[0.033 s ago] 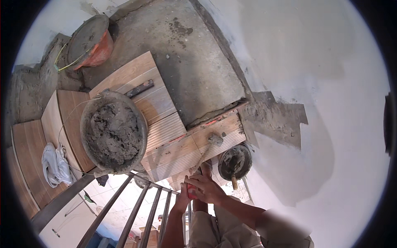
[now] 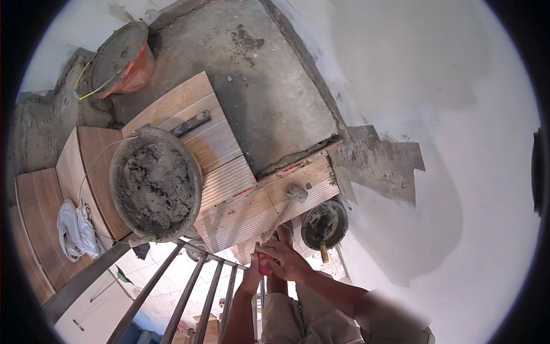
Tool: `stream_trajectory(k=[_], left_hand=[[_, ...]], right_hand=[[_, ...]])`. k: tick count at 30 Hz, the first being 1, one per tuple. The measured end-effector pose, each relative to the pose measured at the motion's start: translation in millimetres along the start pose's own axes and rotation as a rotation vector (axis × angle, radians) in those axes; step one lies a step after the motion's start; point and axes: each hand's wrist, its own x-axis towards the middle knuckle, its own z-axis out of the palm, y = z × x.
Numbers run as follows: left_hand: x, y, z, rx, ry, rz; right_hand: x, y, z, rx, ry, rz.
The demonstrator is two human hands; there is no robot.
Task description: The recorder is measuring and cutting tiles, then applying cement to the stairs and placing tiles on them.
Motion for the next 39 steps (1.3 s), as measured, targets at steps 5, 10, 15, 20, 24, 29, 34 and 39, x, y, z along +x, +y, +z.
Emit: stream_trajectory(k=[5, 10, 15, 20, 24, 29, 34, 39], left_hand=[[4.6, 28.3, 17.5, 0.273, -0.199, 0.419], [18.9, 26.2, 10.3, 0.354, -0.202, 0.373], [38.1, 17.8, -1.8, 0.250, -0.221, 0.346], [50.2, 11.4, -7.5, 0.286, -0.256, 0.145], [49.4, 24.1, 1.8, 0.291, -0.240, 0.012], [51.0, 34.2, -1.9, 0.324, -0.367, 0.155], [63.8, 38.5, 1.7, 0.648, -0.140, 0.253], [75.0, 81.7, -5.0, 0.890, 0.024, 0.271]], right_hand=[[-2.6, 19.0, 11.4, 0.491, 0.156, 0.284], [10.9, -3.9, -25.3, 0.619, 0.025, 0.800], [-5.0, 21.1, -20.7, 0.322, 0.000, 0.574], [-0.3, 16.3, -24.0, 0.067, 0.157, 0.095], [2.0, 29.1, -18.1, 0.093, 0.099, -0.102], [7.4, 21.4, -18.3, 0.617, 0.091, 0.299], [11.5, 36.1, -13.4, 0.749, 0.194, 0.430], [21.1, 55.8, -44.6, 0.966, 0.286, 0.396]])
